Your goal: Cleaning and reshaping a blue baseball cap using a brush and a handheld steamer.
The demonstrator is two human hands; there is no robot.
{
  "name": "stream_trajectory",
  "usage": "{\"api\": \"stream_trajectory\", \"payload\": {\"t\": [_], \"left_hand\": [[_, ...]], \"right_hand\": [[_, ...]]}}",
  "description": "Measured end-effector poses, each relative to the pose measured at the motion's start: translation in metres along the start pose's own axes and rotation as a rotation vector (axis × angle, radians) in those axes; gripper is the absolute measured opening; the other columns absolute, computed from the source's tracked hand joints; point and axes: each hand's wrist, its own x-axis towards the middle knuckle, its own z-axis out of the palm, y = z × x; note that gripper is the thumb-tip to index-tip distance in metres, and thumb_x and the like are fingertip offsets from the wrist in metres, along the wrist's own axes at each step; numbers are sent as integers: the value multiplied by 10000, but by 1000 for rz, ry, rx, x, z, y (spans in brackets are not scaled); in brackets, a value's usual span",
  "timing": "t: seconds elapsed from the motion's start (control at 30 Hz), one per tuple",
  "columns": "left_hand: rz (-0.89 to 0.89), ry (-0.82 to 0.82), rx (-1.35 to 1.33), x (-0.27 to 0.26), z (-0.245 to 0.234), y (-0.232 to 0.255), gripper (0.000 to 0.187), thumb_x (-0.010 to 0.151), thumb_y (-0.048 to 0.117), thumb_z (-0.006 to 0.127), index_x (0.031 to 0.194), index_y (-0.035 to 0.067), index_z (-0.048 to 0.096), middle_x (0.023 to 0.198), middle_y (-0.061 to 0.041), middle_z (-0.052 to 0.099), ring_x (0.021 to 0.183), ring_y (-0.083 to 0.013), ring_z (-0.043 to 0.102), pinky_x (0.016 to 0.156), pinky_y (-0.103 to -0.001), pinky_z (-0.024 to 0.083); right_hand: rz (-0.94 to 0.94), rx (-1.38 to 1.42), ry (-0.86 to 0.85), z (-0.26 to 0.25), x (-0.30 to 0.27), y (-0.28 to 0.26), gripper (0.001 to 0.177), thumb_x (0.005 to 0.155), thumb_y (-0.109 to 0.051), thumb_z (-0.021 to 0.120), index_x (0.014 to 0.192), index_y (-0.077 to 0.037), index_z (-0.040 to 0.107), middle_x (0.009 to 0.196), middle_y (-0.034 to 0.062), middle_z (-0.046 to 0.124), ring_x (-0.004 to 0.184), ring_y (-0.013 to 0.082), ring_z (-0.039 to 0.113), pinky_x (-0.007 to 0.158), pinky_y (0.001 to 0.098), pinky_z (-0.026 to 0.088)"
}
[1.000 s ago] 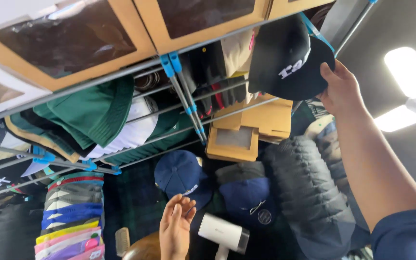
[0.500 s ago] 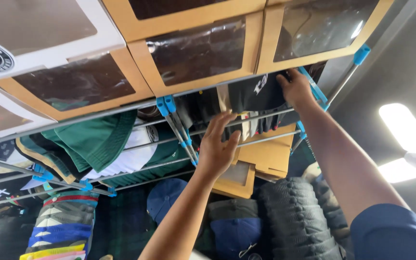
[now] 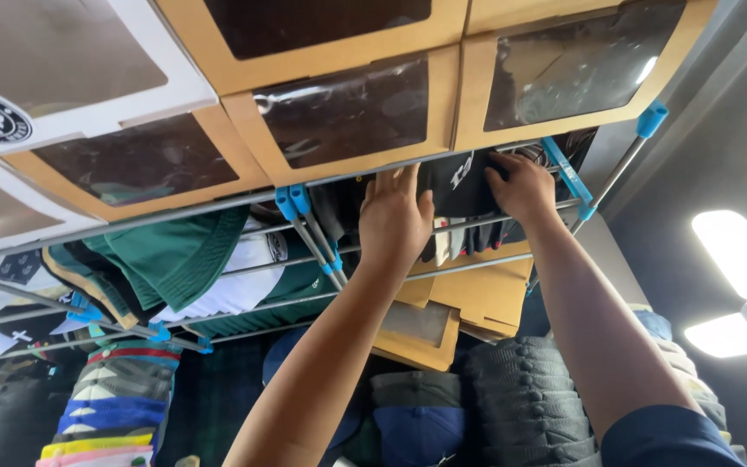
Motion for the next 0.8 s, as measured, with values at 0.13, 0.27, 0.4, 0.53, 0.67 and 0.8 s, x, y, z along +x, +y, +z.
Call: {"api": "stream_trajectory", "payload": {"t": [0.13, 0.27, 0.4, 0.53, 0.67, 0.8], "left_hand": [[-23, -33, -15, -1, -5, 1, 631, 893, 281, 727, 1476, 140, 531, 1181, -134, 659, 962, -301, 725, 749, -401, 644], [20, 4, -120, -22, -19, -3, 656, 880, 244, 749, 1466, 68, 512, 1108, -162, 654, 954, -332, 727, 773, -427, 638], [-19, -89, -252, -100, -58, -41, 614, 908, 196, 697, 1490, 138, 512, 1125, -142, 656, 964, -371, 718, 787, -470, 624], [-411, -302, -388, -229, -64, -124, 481, 961, 280, 620, 1428, 194, 548, 1181, -39, 686, 962, -253, 683, 739, -431, 565], [-765, -329, -388, -327, -86, -170, 437, 962, 216, 653, 1385, 114, 617, 1155, -128, 691, 965, -285, 747, 786, -381, 635], [-914, -367, -367, -368, -83, -201, 493, 933, 189, 691, 1399, 64, 589, 1276, -191, 621, 1116, -350, 700, 906, -459, 612]], "right_hand": [[-94, -52, 58, 0, -6, -9, 407, 1052, -476, 574, 1368, -257, 708, 1306, 61, 711, 1178, 338, 663, 959, 456, 533], [-150, -200, 123, 17, -4, 1, 441, 1095, -463, 543, 1383, -172, 709, 1363, 83, 687, 1288, 309, 609, 983, 463, 536], [-254, -68, 401, -1, -40, -7, 359, 963, -168, 745, 1307, -66, 750, 1370, 137, 685, 1233, 359, 626, 941, 504, 539], [-492, 304, 541, -22, -149, -71, 348, 962, 97, 543, 1285, 157, 657, 1337, 322, 635, 1246, 487, 581, 1023, 544, 453], [48, 900, 7, 60, -276, -106, 55, 1060, 14, 608, 1088, -27, 633, 1201, 129, 727, 1103, 234, 689, 859, 302, 559], [-89, 782, -224, 128, -355, -171, 166, 1018, -158, 665, 949, -152, 816, 1065, 43, 791, 1084, 236, 718, 948, 337, 541]]}}
